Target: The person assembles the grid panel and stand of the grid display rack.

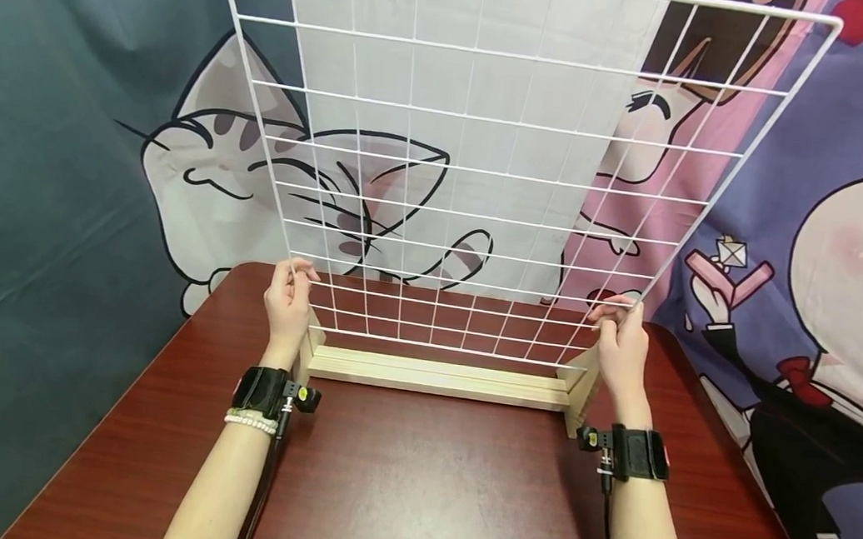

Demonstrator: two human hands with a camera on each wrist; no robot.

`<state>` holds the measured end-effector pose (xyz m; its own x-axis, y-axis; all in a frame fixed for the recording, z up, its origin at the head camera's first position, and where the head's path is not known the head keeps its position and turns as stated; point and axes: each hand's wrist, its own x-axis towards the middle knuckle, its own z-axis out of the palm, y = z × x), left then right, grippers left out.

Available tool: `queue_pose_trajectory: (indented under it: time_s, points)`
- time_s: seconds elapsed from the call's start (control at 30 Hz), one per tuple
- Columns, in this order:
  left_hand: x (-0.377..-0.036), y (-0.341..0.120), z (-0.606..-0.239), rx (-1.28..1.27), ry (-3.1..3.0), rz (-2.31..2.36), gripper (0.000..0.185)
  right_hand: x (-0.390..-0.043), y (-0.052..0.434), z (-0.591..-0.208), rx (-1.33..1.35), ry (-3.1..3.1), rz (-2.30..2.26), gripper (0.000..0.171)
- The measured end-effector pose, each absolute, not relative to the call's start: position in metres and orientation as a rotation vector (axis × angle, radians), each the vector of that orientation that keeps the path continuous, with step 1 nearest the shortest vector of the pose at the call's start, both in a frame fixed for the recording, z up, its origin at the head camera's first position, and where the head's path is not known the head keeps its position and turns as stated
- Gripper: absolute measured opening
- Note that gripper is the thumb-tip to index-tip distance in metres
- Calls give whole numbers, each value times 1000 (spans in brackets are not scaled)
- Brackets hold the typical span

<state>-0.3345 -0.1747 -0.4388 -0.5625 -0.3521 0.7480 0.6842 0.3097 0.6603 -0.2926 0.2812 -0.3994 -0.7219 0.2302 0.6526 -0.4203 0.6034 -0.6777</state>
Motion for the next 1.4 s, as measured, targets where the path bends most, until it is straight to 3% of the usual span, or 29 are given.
queue_pose_trajectory:
  time_s: [0.23, 0.57, 0.9, 1.4]
  points:
    - [-314, -165, -419, -309, -1671, -1469, 17, -273, 263, -379, 177, -2044, 1189, 28]
    - [-317, -167, -423, -275, -1664, -1485, 17, -268, 259, -373, 192, -2033, 1210, 27]
    - [-334, -173, -436, -244, -1661, -1487, 18, -288, 274, -392, 137, -2054, 1198, 28]
    - [-316, -165, -417, -250, -1703, -1424, 18, -294, 282, -402, 150, -2077, 1120, 28]
